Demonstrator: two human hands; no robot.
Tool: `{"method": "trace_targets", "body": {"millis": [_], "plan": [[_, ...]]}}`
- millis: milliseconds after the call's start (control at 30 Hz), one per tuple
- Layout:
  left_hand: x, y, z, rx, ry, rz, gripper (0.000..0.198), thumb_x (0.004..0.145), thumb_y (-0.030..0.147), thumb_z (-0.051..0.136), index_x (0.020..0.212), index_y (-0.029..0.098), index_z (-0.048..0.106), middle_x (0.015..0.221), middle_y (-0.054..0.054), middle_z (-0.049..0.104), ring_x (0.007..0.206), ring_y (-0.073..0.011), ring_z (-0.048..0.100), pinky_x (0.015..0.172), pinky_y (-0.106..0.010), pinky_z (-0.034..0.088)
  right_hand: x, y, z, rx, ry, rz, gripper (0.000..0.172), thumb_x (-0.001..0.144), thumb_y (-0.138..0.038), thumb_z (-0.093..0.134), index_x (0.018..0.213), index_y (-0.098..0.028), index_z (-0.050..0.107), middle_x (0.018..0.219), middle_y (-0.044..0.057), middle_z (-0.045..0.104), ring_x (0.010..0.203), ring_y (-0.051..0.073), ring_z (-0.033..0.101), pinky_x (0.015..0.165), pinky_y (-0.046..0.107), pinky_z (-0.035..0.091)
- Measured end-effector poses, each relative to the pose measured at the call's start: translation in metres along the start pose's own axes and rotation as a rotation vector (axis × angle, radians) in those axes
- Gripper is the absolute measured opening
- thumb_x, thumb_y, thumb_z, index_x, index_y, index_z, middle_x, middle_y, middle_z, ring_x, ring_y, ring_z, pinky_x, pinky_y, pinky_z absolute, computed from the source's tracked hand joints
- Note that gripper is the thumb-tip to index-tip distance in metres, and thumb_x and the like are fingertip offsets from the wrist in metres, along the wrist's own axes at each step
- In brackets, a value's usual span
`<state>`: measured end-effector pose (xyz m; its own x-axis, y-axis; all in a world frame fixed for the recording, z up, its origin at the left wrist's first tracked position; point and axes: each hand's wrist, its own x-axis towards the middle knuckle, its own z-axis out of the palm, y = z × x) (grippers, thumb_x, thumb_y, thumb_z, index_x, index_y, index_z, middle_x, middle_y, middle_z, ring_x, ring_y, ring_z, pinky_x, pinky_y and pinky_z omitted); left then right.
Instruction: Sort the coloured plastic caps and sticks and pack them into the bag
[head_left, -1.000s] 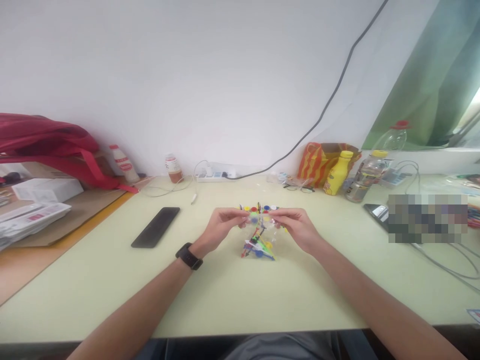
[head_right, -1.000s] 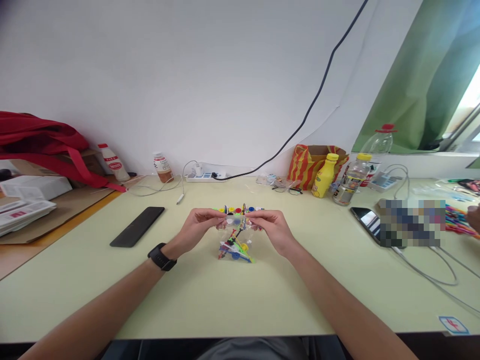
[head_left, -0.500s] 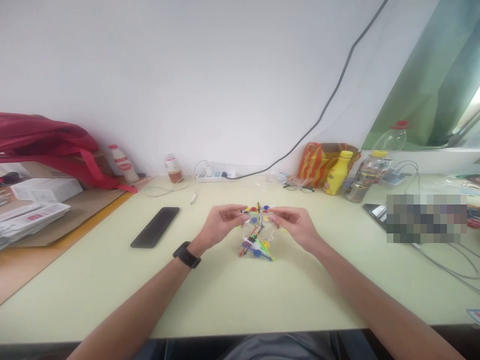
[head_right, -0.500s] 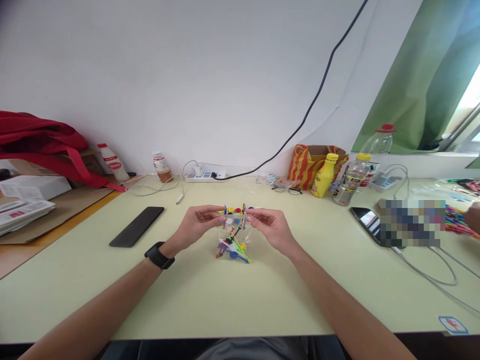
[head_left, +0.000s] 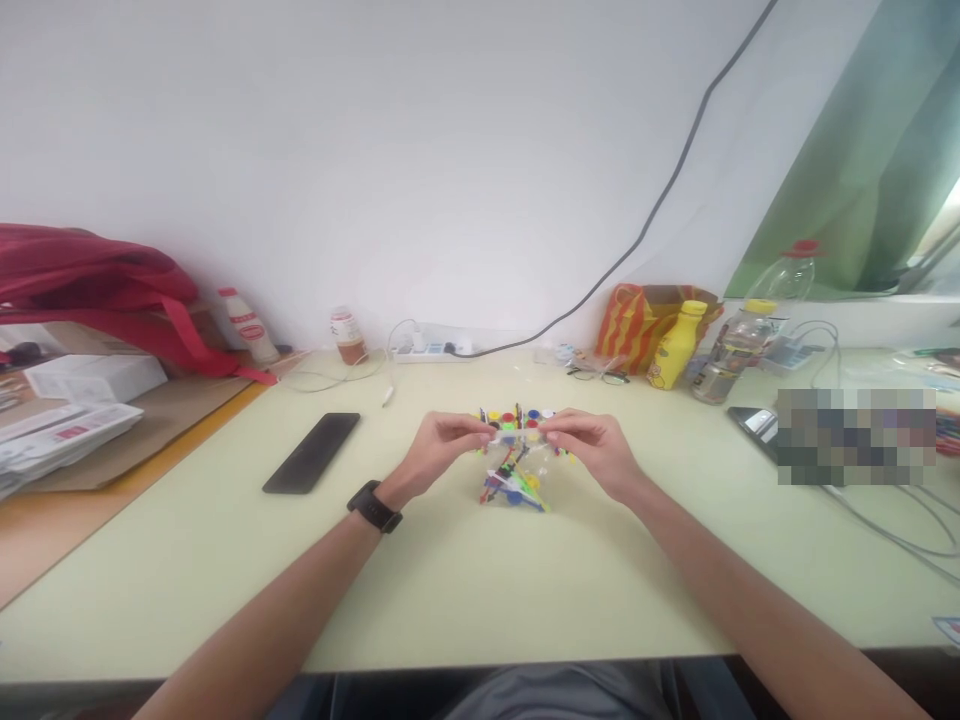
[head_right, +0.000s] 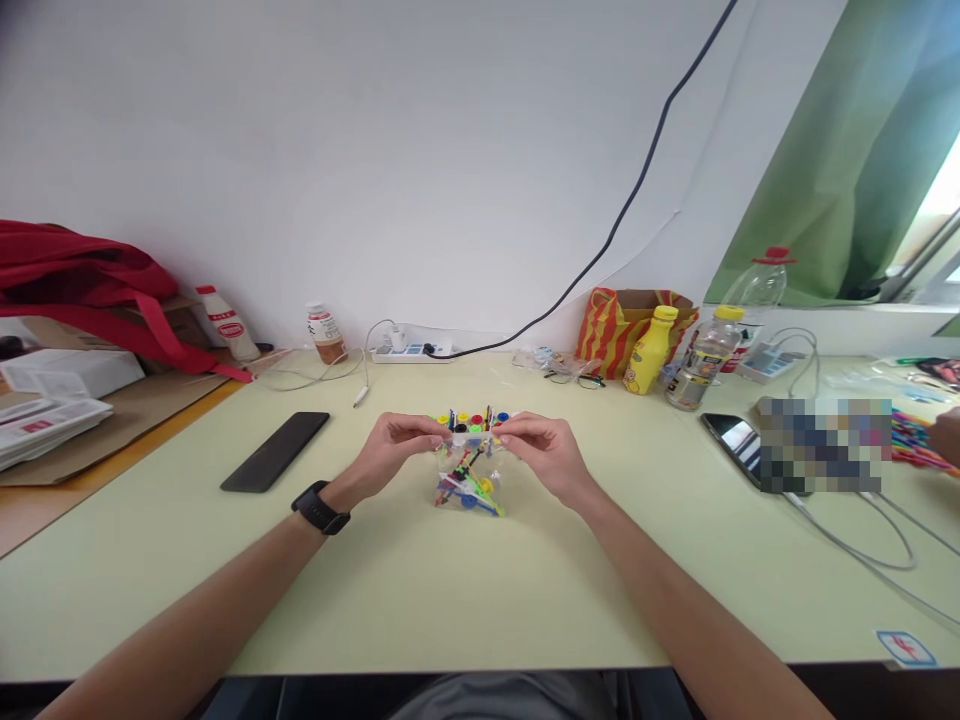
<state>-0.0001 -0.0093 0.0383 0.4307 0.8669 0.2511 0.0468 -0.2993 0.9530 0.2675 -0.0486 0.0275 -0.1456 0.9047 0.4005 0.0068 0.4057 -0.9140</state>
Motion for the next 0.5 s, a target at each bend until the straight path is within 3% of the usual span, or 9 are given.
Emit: {"method": "trace_targets", "body": {"millis": [167,233,333,500], "plan": [[0.002,-0.002,0.003,0.009,0.007,0.019,0.036,0.080,0.037,0.086,0.109,0.016,0.080,0.098,-0.011,0.080,0.090,-0.0239,0.074,0.086,-0.036,0.059,0.001,0.002,0.003,-0.023,0.026,0.027,0.031,0.084,-0.042,0.081,0.110,-0.025,0.083,0.095,0.007,0.074,0.080,0.020,0.064,0.074,0.037,0.053],[0.004,-0.004,0.002,0.095,0.003,0.057,0.035,0.084,0.040,0.082,0.109,0.016,0.079,0.096,-0.010,0.079,0.087,-0.0222,0.073,0.084,-0.035,0.059,0.001,0.003,0.004,-0.063,0.044,0.017,0.029,0.084,-0.044,0.080,0.105,-0.024,0.083,0.098,0.008,0.074,0.081,0.020,0.065,0.075,0.037,0.053],[0.006,-0.009,0.000,0.199,0.010,0.093,0.029,0.089,0.043,0.076,0.095,0.015,0.078,0.090,-0.009,0.077,0.082,-0.0196,0.070,0.077,-0.030,0.057,0.001,0.004,0.007,-0.080,0.065,0.045,0.028,0.084,-0.046,0.079,0.096,-0.022,0.084,0.094,0.009,0.076,0.078,0.020,0.066,0.075,0.037,0.054],[0.006,-0.010,0.000,0.080,-0.019,0.080,0.028,0.090,0.041,0.076,0.098,0.014,0.075,0.094,-0.010,0.077,0.087,-0.0202,0.072,0.082,-0.032,0.058,0.001,0.003,0.007,-0.025,0.086,0.091,0.032,0.082,-0.048,0.079,0.098,-0.021,0.085,0.080,0.007,0.076,0.074,0.020,0.067,0.072,0.036,0.055]]}}
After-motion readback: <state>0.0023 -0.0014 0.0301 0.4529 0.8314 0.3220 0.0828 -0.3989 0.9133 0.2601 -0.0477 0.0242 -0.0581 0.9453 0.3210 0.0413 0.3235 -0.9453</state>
